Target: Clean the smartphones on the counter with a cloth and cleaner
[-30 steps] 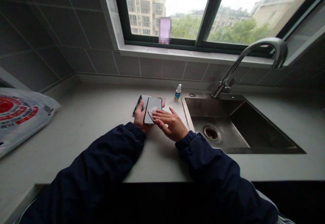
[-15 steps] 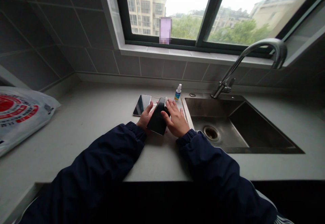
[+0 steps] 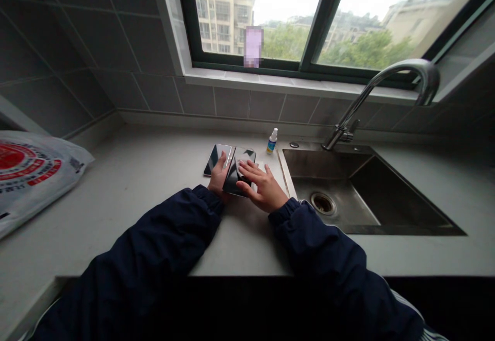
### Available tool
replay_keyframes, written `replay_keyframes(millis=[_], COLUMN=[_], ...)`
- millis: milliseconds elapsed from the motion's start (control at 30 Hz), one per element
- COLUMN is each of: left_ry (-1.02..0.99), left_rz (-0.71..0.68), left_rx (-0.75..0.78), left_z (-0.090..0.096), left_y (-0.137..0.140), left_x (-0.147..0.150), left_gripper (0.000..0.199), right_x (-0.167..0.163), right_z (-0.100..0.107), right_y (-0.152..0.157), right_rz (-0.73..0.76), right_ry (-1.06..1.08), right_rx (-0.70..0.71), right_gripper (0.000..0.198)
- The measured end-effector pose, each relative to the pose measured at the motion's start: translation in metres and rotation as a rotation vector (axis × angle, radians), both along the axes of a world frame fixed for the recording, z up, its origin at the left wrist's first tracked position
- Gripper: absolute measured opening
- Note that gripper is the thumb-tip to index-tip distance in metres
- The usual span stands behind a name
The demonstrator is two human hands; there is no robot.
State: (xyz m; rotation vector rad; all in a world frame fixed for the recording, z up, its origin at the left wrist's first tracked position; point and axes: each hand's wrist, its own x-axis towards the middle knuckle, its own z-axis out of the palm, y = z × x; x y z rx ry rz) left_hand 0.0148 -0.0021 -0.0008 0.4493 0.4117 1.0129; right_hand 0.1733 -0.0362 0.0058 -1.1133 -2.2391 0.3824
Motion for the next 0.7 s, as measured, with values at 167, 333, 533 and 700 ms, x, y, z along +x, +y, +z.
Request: replay_keyframes(millis=[167,333,533,700], left_ry=[-0.02,-0.006,-0.037,0.009], left_rz=[0.052,0.074,0.027,-0.007], left_rx=[-0.001,0.019,0.033,0.014], left_z=[0.0024,0.006,0.0012,0.0018], left_y=[0.0022,-0.0006,0.0025,-0.0005], left_x=[-0.0019,0.0004,-0.001,-0.0009], left_gripper=[0.086,0.085,0.087,0.076], right_x=[-0.0012,-0.0011,0.0005,0.0027], right_z=[0.003,0.0044,0.0045,0.0005], right_y=[-0.0052,-0.0057,-0.0044,0.0025], right_rz=[0.168,0.198,0.116,-0.058], right_ry=[0.098,0.222,0.169,0.024], right_rx=[0.081,0.143,0.114,0.005], right_gripper=[0.029,0.021,0.026,0.038])
